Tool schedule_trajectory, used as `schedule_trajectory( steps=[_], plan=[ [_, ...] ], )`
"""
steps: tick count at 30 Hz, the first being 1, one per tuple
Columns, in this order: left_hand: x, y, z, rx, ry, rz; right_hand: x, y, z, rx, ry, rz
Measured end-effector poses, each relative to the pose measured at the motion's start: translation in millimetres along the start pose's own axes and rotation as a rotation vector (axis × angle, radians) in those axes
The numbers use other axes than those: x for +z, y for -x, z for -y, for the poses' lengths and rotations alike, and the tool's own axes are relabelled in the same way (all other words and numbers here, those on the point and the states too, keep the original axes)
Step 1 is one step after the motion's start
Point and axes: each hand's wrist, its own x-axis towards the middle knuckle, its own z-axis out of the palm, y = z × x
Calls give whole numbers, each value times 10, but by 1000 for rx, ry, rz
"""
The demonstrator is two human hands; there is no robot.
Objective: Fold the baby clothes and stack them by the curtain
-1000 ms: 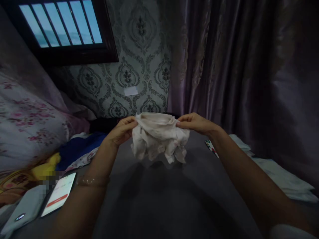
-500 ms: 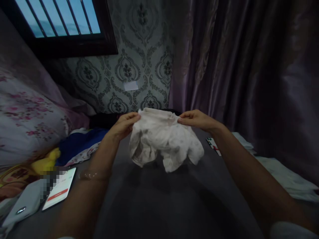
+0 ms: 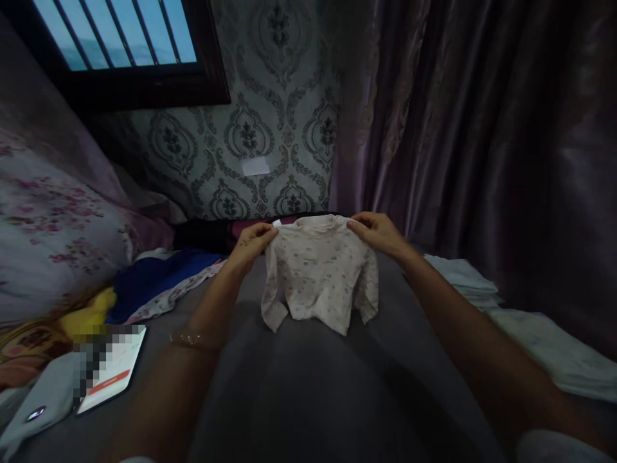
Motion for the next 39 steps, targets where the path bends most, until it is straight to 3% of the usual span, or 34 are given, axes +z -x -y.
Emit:
schedule_trajectory(
  steps=[7,13,16,22,28,31,33,36,39],
  plan=[
    [48,-61,2,282,-295,-151,65,63,31,-169,531,-181],
    [38,186,-109,561,-704,-366,21,200,213,-254,758,-298],
    [-37,372,-189,642,-871,-416,-67,302,315,-277,752,-291],
    [-352,794,-470,687,-1116,-321,-277,626,597,-262,644,-179],
    [-641,1131,-864,889,-1202,-309,-526,808,1019,-254,308,-29],
    [-722,1129,-994,838,-1096,-192,-572,704,1074,-234,239,38],
    [-749,1061,-949,747,-1058,-76,-502,603,974,-224,269,97],
    [-730,934,-602,581,-1096,128,-217,517,643,-171,331,240],
    [-615,869,-9,355,-1160,281,203,585,240,-101,423,385]
  ],
)
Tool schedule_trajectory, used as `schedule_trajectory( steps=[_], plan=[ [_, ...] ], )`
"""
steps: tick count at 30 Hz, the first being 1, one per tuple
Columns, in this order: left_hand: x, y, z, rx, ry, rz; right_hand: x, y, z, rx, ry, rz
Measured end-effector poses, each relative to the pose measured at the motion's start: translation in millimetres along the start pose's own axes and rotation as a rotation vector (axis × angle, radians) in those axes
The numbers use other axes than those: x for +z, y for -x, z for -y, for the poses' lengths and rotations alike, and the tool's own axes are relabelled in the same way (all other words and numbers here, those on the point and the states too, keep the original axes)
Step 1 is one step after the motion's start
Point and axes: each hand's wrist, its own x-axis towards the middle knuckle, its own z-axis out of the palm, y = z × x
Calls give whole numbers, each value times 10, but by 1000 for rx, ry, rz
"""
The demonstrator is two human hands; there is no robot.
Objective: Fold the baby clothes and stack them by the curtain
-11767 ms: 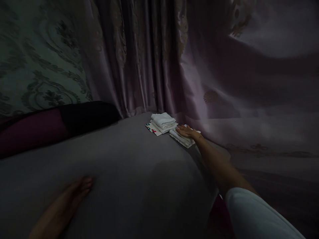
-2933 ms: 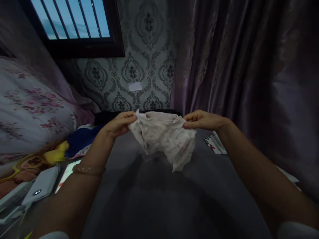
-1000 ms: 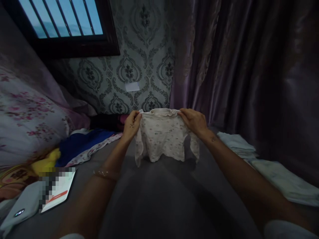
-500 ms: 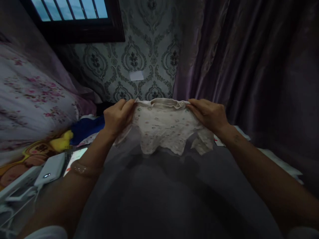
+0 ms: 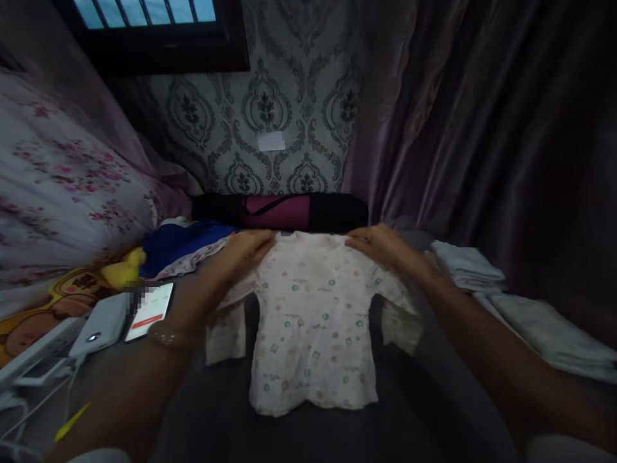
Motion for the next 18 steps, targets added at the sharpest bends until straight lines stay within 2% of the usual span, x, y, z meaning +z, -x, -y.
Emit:
schedule_trajectory(
  steps=[4,7,10,18],
  plan=[
    [790,21,42,-177,30,178,676,16,-132,112,154,180],
    [1154,22,-2,-284,39,187,990,43,-175,167,209,217],
    [1343,1,-30,-367,36,205,1160,51,-217,200,227,207],
    [1617,-75,36,-352,-77,215,1445,17,-349,258,263,251]
  ],
)
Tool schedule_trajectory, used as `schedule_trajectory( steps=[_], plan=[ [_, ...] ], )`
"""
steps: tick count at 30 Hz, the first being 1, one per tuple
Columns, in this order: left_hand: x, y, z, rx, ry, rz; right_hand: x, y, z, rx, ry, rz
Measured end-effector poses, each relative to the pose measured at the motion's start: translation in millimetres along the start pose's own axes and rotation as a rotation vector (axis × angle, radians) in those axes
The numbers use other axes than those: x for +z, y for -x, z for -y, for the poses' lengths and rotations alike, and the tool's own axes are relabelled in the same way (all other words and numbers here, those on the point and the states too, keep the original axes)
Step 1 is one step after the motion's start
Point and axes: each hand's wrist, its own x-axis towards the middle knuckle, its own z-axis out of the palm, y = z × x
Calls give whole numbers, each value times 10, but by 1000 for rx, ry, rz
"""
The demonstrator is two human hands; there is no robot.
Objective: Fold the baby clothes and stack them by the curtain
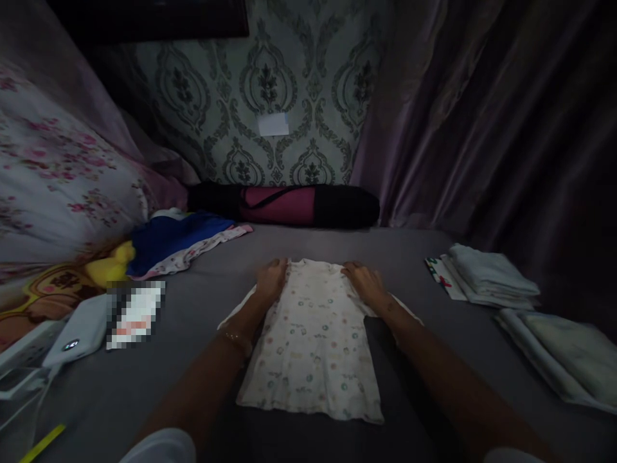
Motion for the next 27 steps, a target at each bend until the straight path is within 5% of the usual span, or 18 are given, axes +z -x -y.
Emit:
schedule_trajectory(
  steps=[21,27],
  plan=[
    [264,-680,177,45,-59,21,348,-738,-238,-10,31,31],
    [209,-724,183,14,-32,116,386,-786,-386,52,-331,-8]
  ],
)
